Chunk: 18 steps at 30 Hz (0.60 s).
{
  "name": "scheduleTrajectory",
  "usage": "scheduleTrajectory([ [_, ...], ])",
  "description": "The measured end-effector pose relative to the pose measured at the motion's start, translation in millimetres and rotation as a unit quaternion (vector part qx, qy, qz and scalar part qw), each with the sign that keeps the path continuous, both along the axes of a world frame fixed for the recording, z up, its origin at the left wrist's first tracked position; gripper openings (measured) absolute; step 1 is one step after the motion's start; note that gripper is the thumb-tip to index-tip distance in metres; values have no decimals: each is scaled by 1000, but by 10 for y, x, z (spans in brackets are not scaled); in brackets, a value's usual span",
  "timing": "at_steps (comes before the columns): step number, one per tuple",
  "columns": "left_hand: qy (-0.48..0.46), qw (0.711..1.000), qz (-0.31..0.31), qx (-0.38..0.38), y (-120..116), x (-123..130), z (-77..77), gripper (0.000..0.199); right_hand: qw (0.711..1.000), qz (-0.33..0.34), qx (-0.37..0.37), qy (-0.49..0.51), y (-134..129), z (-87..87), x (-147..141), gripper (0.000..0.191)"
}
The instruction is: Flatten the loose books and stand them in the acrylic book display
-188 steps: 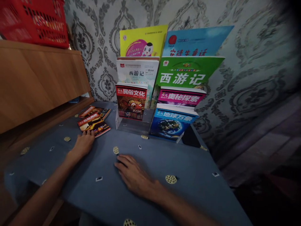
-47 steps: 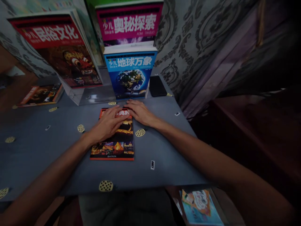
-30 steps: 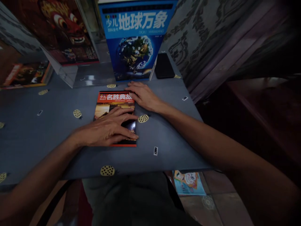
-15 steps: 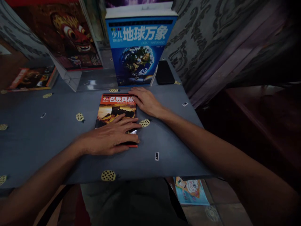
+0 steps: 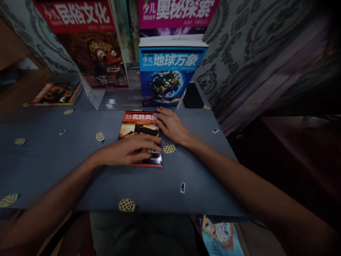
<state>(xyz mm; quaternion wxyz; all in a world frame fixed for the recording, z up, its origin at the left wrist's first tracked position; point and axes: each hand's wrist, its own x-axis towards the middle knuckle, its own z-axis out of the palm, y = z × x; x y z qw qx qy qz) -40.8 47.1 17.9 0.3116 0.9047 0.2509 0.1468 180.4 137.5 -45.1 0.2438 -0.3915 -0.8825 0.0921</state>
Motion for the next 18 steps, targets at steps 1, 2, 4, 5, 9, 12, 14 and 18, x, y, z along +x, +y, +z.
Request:
scheduleTrajectory([
  [1,-18,999,35,-4,60,-58,-13,31,1000,2,8,-4,-33,3,-15,39],
  [2,-34,996,82,9,124,-121,-38,31,1000,6,17,-6,-75,6,-37,37],
  [4,-34,983,168,64,249,-249,-120,31,999,25,36,-7,-188,22,-100,35],
  [5,-24,976,197,89,305,-308,-170,31,998,42,43,-5,-259,37,-143,34],
  [9,-2,967,222,123,433,-456,-325,31,988,147,39,-15,-611,166,-360,34],
  [12,-6,968,214,130,444,-474,-355,31,968,240,39,-62,-869,270,-517,37],
  [14,-9,968,211,137,436,-468,-355,31,951,297,32,-85,-989,302,-593,41],
  [18,-6,968,204,145,432,-465,-361,30,933,344,10,-106,-1063,273,-643,46],
])
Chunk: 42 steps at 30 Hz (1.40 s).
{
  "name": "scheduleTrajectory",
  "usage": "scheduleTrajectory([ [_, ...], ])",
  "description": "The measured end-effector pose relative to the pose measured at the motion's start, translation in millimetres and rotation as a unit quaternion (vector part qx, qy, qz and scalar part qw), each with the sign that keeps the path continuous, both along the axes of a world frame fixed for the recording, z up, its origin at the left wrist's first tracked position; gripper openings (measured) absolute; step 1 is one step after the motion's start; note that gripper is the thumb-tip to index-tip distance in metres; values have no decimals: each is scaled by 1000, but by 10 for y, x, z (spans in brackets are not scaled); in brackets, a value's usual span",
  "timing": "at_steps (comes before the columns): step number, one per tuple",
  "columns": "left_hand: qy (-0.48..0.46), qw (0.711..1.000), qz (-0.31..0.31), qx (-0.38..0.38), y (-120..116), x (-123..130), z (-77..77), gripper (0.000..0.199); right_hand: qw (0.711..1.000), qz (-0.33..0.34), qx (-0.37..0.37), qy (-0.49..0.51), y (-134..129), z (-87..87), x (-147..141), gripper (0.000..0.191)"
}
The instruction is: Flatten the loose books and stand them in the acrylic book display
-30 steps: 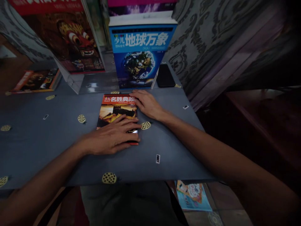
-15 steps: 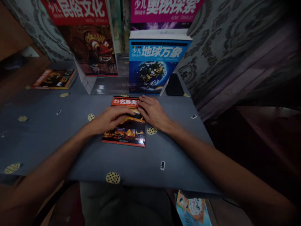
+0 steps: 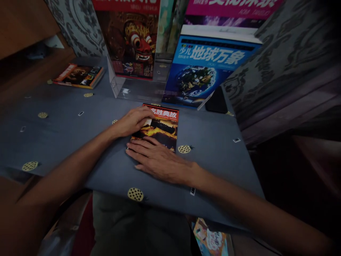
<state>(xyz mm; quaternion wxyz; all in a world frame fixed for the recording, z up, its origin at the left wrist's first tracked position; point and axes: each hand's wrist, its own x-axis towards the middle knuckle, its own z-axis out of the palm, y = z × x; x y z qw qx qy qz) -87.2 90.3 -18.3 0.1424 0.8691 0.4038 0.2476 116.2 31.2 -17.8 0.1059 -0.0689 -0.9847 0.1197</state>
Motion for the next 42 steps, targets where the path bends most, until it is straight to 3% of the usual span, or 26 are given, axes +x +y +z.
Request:
scheduleTrajectory([
  [7,13,1000,-10,8,1,-1,-4,27,1000,1,-23,20,60,-111,144,46],
  [15,39,998,-14,36,-41,43,17,27,992,-53,-73,85,51,-122,487,43],
  [19,72,995,-7,65,-71,96,-15,28,981,-120,-109,108,370,-154,630,42],
  [24,123,987,16,98,-128,167,-12,29,961,-242,-62,116,967,-274,605,43],
  [28,181,977,60,94,-182,210,46,29,949,-298,-27,99,1175,-288,515,43],
  [32,238,959,116,105,-212,213,83,29,943,-314,8,113,1057,-234,525,41],
  [39,258,953,115,107,-161,103,97,36,939,-308,35,152,577,-145,696,36],
  [42,262,953,114,102,-146,82,93,35,935,-305,24,179,540,-119,690,36],
])
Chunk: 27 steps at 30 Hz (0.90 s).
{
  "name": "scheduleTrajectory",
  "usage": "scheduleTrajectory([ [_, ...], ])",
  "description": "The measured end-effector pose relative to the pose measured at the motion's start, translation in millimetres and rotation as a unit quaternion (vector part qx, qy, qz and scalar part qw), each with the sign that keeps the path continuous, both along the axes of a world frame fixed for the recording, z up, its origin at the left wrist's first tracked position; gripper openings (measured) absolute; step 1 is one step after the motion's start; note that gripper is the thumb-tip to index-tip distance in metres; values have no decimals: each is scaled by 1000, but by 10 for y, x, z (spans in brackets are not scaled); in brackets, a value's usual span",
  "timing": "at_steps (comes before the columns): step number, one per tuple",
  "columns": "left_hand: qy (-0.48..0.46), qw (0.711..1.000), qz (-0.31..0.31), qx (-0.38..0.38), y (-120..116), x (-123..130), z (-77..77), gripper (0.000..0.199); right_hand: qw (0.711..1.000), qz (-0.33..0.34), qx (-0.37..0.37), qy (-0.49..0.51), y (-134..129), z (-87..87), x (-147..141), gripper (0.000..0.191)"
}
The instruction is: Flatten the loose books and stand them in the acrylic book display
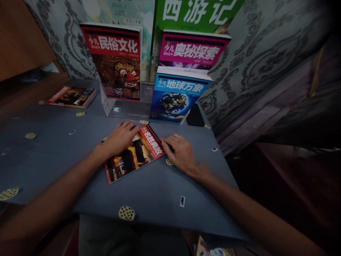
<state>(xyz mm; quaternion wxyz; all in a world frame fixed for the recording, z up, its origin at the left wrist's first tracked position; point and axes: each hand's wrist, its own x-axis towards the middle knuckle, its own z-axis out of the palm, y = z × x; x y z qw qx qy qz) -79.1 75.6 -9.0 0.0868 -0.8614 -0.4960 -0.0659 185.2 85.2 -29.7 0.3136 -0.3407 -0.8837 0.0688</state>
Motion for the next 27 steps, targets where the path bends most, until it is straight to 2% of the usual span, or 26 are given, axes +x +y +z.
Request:
scheduleTrajectory([
  [2,-11,1000,-7,-2,6,-3,-9,35,999,12,-24,22,91,-1,-48,38],
  [7,-23,1000,-11,-13,23,5,-25,39,987,107,-118,37,479,-49,-224,49],
  [11,-19,1000,-10,-23,24,11,-17,42,981,126,-141,34,617,-66,-287,50],
  [18,-41,999,-17,-28,15,-7,-15,40,978,94,-172,68,476,-14,-176,39],
  [23,-34,999,-14,-27,19,-8,-27,43,976,63,-186,93,228,39,-22,33],
  [27,-39,999,12,-35,-7,31,11,43,974,67,-184,112,35,71,92,34],
])
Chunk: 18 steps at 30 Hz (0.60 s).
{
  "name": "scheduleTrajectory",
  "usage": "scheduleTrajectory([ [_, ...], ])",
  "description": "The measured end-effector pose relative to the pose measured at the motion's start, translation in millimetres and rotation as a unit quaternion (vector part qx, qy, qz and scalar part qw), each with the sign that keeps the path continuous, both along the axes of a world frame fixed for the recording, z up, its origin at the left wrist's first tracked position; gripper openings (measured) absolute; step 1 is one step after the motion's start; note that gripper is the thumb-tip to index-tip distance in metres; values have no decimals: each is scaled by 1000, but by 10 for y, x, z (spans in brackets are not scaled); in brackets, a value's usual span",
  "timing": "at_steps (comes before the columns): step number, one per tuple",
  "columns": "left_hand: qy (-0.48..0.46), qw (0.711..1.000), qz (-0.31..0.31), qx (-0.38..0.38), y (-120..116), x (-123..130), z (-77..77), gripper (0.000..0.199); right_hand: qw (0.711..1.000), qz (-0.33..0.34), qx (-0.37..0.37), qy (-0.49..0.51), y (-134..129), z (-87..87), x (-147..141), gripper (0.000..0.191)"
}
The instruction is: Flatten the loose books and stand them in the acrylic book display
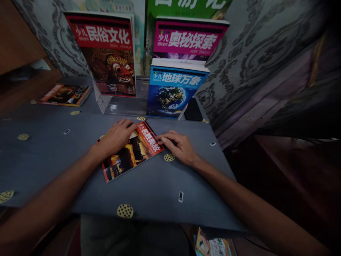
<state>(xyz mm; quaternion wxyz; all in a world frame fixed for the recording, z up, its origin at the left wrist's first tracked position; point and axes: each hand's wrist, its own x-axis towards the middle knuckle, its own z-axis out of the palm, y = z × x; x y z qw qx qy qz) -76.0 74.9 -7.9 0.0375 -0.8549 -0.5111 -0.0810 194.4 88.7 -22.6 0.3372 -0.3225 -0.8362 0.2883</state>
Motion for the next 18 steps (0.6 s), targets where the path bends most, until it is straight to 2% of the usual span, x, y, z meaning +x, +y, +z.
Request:
scheduleTrajectory([
  [3,2,1000,12,9,-59,69,58,36,999,22,26,-2,-53,-2,40,33],
  [8,34,999,-5,2,-273,264,183,24,987,109,103,-53,-3,-47,51,38],
  [14,72,996,-35,-29,-543,444,278,49,984,116,119,-64,42,-110,60,41],
  [18,80,995,-30,-50,-619,503,303,51,984,115,122,-63,56,-134,68,42],
])
